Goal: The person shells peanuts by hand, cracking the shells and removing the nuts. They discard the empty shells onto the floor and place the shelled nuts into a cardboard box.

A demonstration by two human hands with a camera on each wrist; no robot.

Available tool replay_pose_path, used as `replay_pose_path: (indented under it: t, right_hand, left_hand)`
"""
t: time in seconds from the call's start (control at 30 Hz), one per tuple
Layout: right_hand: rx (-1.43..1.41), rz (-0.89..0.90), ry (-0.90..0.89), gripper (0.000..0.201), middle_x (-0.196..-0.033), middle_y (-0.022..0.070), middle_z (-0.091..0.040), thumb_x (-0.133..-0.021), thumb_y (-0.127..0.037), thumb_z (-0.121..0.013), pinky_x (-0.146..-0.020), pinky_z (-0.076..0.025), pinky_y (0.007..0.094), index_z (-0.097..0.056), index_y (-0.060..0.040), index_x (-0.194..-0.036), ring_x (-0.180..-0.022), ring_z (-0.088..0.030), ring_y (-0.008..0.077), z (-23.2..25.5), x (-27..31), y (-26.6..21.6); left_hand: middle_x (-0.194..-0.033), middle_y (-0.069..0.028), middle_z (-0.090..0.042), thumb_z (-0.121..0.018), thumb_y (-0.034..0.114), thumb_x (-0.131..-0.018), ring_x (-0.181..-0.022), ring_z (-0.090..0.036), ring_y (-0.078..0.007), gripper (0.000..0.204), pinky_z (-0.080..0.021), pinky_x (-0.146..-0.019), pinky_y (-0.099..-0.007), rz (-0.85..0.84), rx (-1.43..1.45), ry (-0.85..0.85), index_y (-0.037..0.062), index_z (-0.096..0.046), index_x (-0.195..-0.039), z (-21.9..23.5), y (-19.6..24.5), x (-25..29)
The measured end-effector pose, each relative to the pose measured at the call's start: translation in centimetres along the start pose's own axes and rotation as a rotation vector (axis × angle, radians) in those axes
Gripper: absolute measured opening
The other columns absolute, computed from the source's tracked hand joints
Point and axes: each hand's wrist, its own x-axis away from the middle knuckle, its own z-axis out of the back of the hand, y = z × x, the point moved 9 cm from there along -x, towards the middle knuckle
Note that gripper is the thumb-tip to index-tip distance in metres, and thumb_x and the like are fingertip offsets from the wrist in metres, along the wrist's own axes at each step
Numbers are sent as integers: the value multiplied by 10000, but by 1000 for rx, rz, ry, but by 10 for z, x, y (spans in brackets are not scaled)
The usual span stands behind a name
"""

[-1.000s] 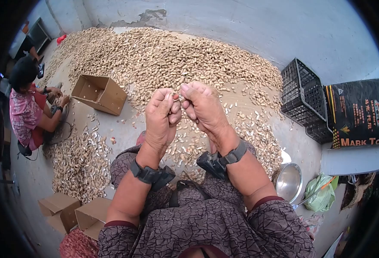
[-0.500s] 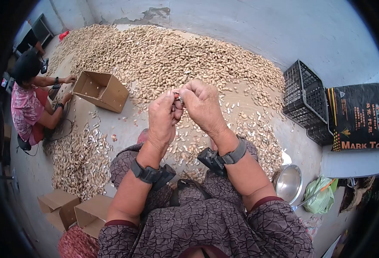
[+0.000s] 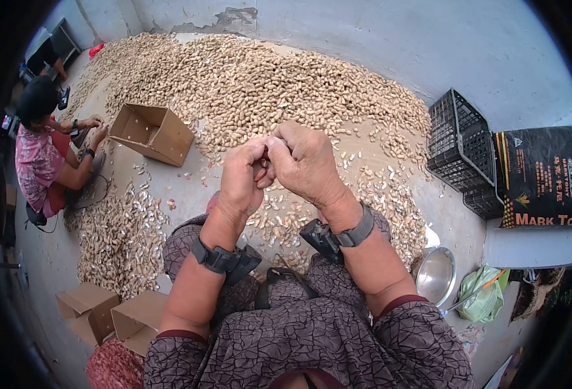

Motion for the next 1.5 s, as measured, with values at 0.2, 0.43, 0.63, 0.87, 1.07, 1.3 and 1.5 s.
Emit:
replay_pose_path:
  t: [0.2,0.43,0.63,0.87,1.07,1.3,1.5]
  right_hand:
    - [-204,-213,138,163,-559,12,-525,-812,-126,-535,-410,-364,224,-542,0,-709,-473,-476,62,16,-3,15]
    - [-457,-393,-70,220,-576,-22,-510,-833,-226,-562,-411,-325,176,-574,-28,-739,-486,-432,25,5,0,24]
    - [-469,-360,-14,195,-610,-23,-526,-802,-212,-604,-400,-309,150,-574,-20,-805,-480,-420,14,-1,-2,19]
    - [-546,-428,-55,207,-638,-3,-539,-766,-189,-645,-389,-316,151,-561,-6,-815,-494,-443,19,-6,-1,25]
    - [-530,-398,-117,190,-626,3,-537,-759,-162,-641,-388,-320,149,-560,1,-810,-492,-452,27,-11,0,22]
    - [-395,-330,-54,67,-628,16,-553,-713,-44,-599,-440,-361,175,-562,5,-741,-529,-473,34,-2,-1,20]
    - [-510,-290,-73,48,-612,10,-542,-709,-29,-586,-433,-350,178,-558,1,-734,-509,-461,34,-3,1,15]
  left_hand:
    - [-643,1,-499,-402,106,-852,-480,-409,-48,206,-262,-376,-156,5,-149,311,-22,-552,-909,21,3,6]
    - [-658,10,-527,-501,107,-846,-505,-449,-26,201,-299,-401,-126,-68,-196,153,-5,-562,-1002,3,24,11]
    - [-673,-10,-548,-529,70,-822,-518,-456,-36,229,-359,-453,-143,17,-153,82,-21,-549,-1031,-6,13,13]
    - [-670,-14,-548,-529,90,-832,-529,-460,-34,205,-366,-458,-150,-75,-179,44,-18,-541,-1006,-9,17,12]
    - [-693,-20,-549,-477,62,-840,-541,-464,-41,121,-381,-475,-163,-213,-302,166,-12,-511,-929,0,23,14]
    - [-692,2,-514,-427,22,-825,-524,-423,-20,152,-330,-429,-142,-210,-281,184,-17,-507,-948,-3,20,16]
    - [-656,-7,-471,-407,48,-832,-467,-375,-42,178,-289,-396,-153,-90,-92,133,-25,-492,-970,-2,10,14]
